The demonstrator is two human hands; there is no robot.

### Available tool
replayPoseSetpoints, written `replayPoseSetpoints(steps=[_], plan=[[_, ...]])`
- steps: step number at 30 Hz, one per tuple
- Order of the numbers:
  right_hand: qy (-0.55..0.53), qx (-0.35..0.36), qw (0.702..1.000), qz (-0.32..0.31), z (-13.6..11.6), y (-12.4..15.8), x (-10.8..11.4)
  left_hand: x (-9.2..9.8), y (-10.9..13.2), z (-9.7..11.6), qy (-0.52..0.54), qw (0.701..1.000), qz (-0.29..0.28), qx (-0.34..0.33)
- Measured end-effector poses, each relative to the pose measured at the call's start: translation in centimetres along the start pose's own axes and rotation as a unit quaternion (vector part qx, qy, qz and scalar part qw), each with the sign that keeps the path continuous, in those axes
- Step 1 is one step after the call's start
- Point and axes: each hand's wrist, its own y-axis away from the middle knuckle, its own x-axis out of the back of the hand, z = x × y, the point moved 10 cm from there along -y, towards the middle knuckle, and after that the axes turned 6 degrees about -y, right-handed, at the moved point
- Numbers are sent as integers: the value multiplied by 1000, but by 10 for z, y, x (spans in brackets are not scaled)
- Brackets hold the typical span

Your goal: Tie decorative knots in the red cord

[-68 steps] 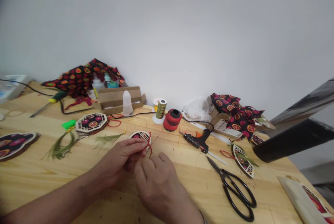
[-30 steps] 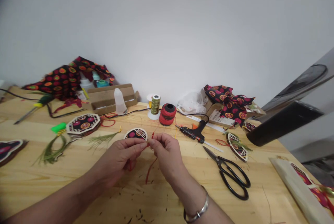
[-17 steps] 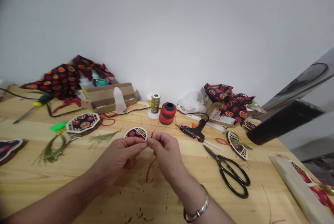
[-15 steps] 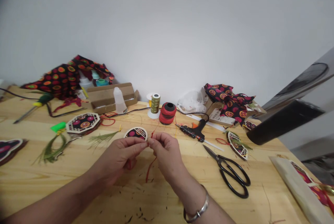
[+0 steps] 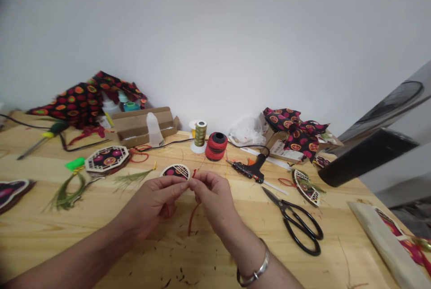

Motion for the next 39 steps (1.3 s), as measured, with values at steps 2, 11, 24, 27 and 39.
replayPoseSetpoints(steps=[2,11,24,27,39], plan=[[2,0,1000,8,0,0,1,0,0,-1,2,1000,2,2],[37,7,999,10,1,-1,6,-2,1,-1,0,1000,-4,1],[222,152,961,56,-31,5,12,7,1,11,-29,999,32,-19],[269,189,942,66,-37,8,11,10,1,14,-32,998,44,-31],[212,159,962,67,-35,8,13,-9,4,15,-168,983,-22,-71]])
